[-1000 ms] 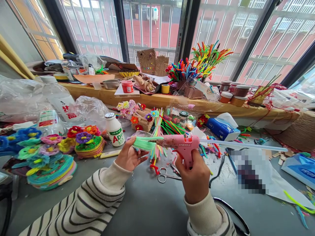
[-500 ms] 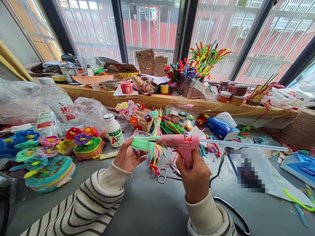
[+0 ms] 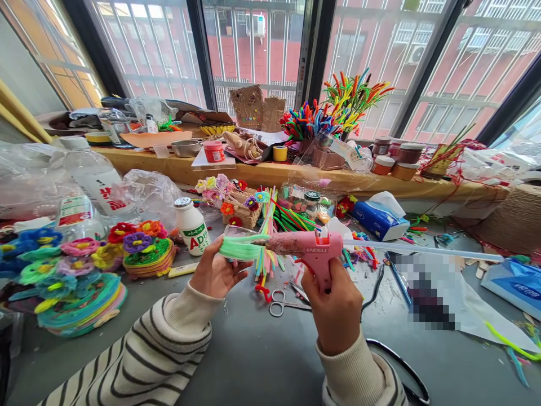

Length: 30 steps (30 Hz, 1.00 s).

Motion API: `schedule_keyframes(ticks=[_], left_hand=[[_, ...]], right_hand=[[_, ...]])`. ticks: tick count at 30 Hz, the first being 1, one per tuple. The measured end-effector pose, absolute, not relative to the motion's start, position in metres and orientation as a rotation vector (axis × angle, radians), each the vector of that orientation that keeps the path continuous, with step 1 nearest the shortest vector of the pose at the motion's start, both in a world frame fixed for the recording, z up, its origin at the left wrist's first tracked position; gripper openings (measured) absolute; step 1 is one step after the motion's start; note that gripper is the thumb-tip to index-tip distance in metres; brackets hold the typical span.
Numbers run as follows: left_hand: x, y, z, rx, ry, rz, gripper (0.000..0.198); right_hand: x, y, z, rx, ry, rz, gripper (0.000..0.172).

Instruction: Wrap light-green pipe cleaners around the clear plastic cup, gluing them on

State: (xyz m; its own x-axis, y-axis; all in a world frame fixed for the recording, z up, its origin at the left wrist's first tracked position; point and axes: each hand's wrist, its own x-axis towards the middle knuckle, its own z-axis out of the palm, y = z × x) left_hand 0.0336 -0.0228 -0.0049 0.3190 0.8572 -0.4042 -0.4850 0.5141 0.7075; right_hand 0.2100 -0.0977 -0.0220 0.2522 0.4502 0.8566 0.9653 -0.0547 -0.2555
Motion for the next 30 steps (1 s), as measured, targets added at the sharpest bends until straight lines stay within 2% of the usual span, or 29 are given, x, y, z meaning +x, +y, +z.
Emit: schedule_keyframes(ticks=[30], left_hand=[[0.0308, -0.0193, -0.0082, 0.471, 0.794, 0.934, 0.035]], right_hand=[[0.2128, -0.0976, -0.0217, -1.633, -1.347, -0.696, 0.025]])
